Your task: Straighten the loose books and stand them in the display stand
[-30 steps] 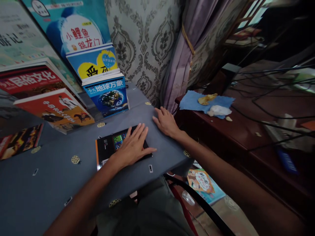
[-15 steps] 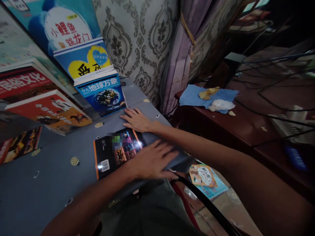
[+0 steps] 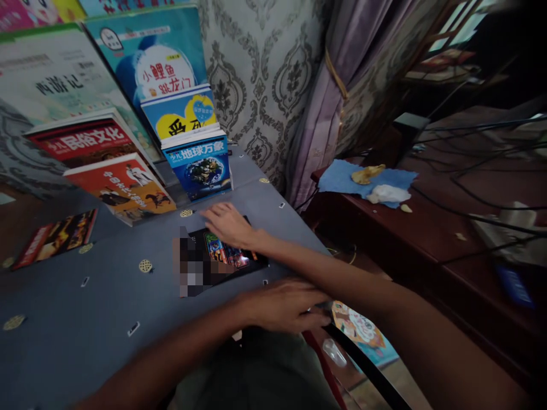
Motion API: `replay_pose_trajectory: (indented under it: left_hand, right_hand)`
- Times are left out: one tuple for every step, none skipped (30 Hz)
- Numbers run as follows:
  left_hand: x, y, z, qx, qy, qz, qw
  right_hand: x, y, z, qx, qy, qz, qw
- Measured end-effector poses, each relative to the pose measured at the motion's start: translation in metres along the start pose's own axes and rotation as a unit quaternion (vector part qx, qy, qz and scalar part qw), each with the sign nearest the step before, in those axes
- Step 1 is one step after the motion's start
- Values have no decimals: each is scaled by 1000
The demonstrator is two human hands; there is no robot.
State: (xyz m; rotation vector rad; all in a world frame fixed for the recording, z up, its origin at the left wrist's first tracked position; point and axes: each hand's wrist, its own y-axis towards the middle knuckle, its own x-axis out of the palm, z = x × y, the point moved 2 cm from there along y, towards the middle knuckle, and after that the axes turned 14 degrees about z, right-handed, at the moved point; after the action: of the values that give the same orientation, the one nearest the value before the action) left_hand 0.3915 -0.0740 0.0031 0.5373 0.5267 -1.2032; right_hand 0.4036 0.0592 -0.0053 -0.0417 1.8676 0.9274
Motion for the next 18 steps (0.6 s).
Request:
replay_pose_trajectory:
  left_hand:
    - [2, 2, 1, 2, 16, -9, 1000]
    - [2, 4, 1, 6, 29, -16, 999]
    - [1, 4, 2, 12, 33, -26, 999]
    - [-2, 2, 3, 21, 22, -35, 999]
    - [-8, -2, 4, 30, -2, -40, 999]
    - [-15, -8, 4, 38, -35, -37, 998]
    - [-25, -16, 3, 39, -71, -20, 996]
    - [-35, -26, 1, 27, -98, 23, 995]
    - [-47, -37, -4, 0, -109, 85, 990]
    - [-57, -49, -10, -41, -108, 158, 981]
    - [-66, -61, -16, -85, -106, 216, 967]
    - [-73, -71, -23, -120, -101, 252, 955]
    - [-77, -80, -29, -140, -97, 280, 945]
    - [-79, -87, -34, -153, -94, 287, 941]
    - [-79, -91, -38, -161, -87, 286, 941]
    - [-78, -93, -41, -163, -77, 278, 943]
    - [-76, -94, -43, -163, -66, 267, 947]
    - [-75, -94, -44, -161, -54, 259, 951]
  right_hand:
    - [4, 0, -12, -26, 9, -3, 1000]
    - [7, 0, -21, -53, 20, -4, 998]
    - [10, -1, -28, -72, 28, -2, 997]
    - [11, -3, -33, -82, 31, 2, 996]
    - [11, -5, -35, -83, 29, 8, 996]
    - [11, -6, -35, -78, 24, 13, 997]
    - [10, -7, -34, -72, 17, 15, 997]
    - [10, -8, -33, -70, 10, 12, 997]
    - [9, -8, -32, -70, 3, 5, 998]
    - [9, -8, -32, -73, -4, -4, 997]
    - [8, -8, -31, -77, -10, -13, 997]
    - [6, -9, -31, -78, -18, -20, 997]
    - [4, -11, -29, -77, -23, -25, 996]
    - [0, -15, -27, -74, -27, -28, 996]
    - [-5, -21, -24, -66, -29, -30, 997]
    - [-11, -28, -19, -54, -32, -32, 998]
    - [-17, -36, -12, -35, -36, -32, 998]
    - [-23, -45, -5, -11, -46, -30, 998]
